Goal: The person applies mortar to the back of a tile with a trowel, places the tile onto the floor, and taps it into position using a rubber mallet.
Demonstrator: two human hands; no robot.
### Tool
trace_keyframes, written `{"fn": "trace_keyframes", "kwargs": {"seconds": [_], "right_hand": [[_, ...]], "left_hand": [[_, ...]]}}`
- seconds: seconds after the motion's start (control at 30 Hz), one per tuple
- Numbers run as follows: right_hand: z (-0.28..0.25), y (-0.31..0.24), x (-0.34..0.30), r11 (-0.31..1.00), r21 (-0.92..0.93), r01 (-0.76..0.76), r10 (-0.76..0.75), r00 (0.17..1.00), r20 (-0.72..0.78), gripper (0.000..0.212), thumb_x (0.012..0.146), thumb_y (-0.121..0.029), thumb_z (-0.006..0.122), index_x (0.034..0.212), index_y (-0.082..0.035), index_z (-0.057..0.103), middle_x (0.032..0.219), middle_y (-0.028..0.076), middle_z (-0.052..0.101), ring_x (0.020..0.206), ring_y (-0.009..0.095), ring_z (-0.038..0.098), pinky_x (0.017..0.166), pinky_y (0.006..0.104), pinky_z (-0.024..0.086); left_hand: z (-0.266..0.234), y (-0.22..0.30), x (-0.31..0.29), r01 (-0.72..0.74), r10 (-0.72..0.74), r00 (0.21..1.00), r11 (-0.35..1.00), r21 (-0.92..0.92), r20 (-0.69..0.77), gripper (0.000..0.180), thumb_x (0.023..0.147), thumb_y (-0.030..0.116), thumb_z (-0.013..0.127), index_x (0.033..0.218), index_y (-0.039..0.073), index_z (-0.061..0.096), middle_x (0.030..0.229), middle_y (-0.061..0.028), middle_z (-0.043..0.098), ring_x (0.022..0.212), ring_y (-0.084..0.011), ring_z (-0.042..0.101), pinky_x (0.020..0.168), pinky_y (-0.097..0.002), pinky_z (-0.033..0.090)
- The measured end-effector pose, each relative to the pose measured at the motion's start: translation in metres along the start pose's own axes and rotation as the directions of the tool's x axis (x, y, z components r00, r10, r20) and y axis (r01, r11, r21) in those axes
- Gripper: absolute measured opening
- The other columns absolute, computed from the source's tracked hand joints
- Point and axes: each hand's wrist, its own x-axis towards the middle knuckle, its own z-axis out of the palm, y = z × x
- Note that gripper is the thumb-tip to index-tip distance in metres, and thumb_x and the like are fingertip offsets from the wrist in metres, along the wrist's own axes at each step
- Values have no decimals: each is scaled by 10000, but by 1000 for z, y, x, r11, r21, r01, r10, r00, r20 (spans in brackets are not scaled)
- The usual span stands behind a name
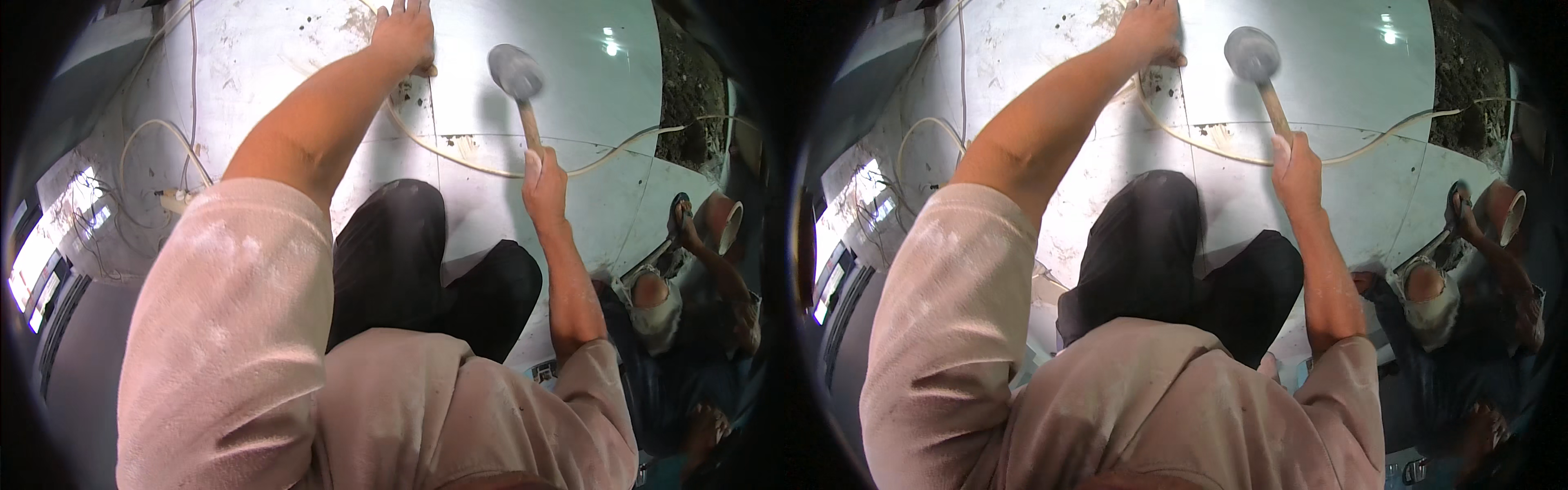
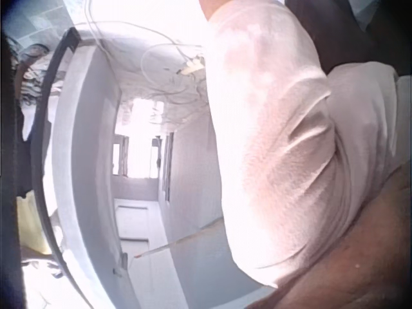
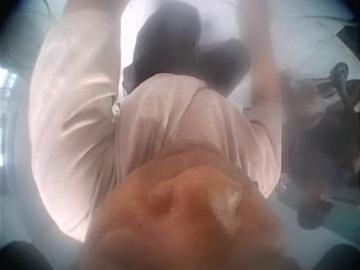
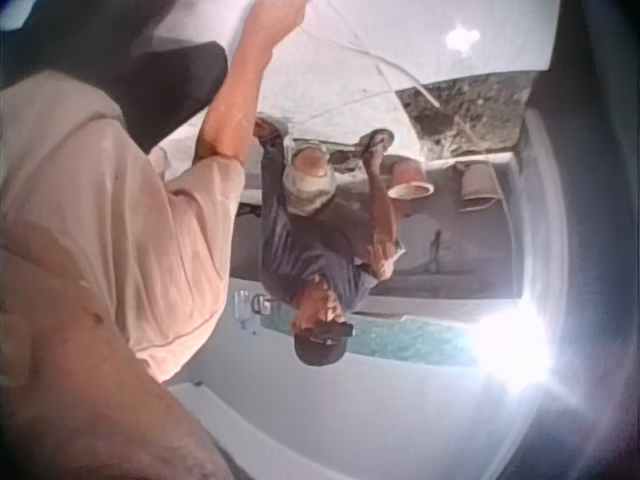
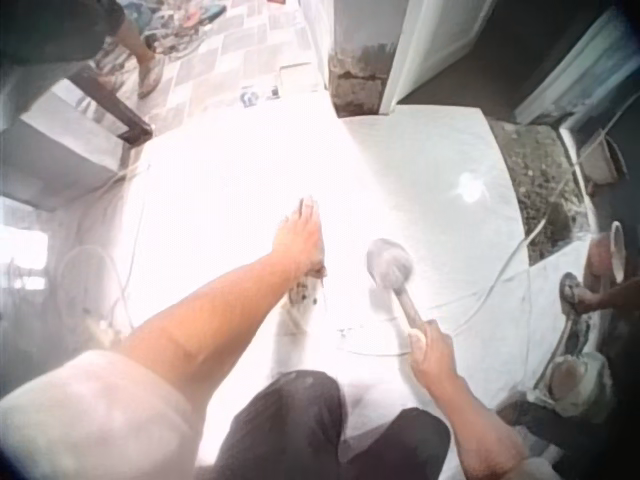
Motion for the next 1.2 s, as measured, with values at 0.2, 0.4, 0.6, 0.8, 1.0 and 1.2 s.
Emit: {"fn": "trace_keyframes", "kwargs": {"seconds": [0.2, 0.4, 0.6, 0.8, 1.0, 1.2], "right_hand": [[13, 10, -25, 998, 50, -49, 44, 995, 94, 322, 1019, -282, 549, 999, 39, 544, 769, 306, 622, 716, 523, 613, 617, 535, 477], [45, 10, -26, 946, 317, -65, 73, 997, -12, 359, 1043, -318, 490, 905, 11, 531, 671, 183, 546, 558, 320, 546, 522, 427, 439], [33, -57, 54, 524, 722, -452, 439, 870, 226, 436, 1079, -395, 406, 780, -79, 442, 616, 5, 455, 455, 93, 409, 378, 291, 339], [73, -10, 166, 993, 114, 28, 13, 938, -345, 581, 1057, -526, 416, 778, -26, 514, 686, 114, 571, 521, 223, 538, 508, 403, 455], [55, -92, 226, 979, 143, -147, 153, 988, -31, 513, 1057, -392, 427, 953, 69, 628, 908, 323, 670, 856, 535, 633, 769, 561, 490], [54, -109, 268, 994, 102, 45, -22, 975, -220, 515, 1040, -388, 455, 958, 88, 635, 885, 357, 660, 901, 545, 641, 818, 564, 510]], "left_hand": [[-1, -3, 0, 10, -11, 1000, 999, 35, 12, 1324, 610, 386, 954, 1534, -105, 143, 1637, -249, 135, 1483, -367, 280, 1180, -422, 341], [20, -5, 3, -40, 41, 999, 998, 38, -28, 1251, 658, 431, 909, 1553, -45, 176, 1649, -210, 152, 1516, -332, 222, 1195, -474, 298], [12, -4, 11, 13, -12, 1000, 999, 51, -20, 1364, 646, 458, 918, 1590, -14, 54, 1686, -168, 6, 1557, -301, 87, 1239, -454, 229], [12, 8, 19, -16, 18, 997, 999, 33, -77, 1370, 618, 469, 926, 1573, -52, 94, 1676, -204, 35, 1553, -323, 108, 1223, -478, 263], [14, -2, 18, 13, -12, 997, 1000, 11, -73, 1328, 642, 431, 919, 1574, -52, 104, 1675, -210, 26, 1554, -330, 100, 1222, -493, 255], [17, 7, 28, -22, 30, 989, 998, 55, -143, 1312, 646, 414, 915, 1574, -50, 111, 1674, -214, 39, 1551, -336, 117, 1218, -494, 264]]}}
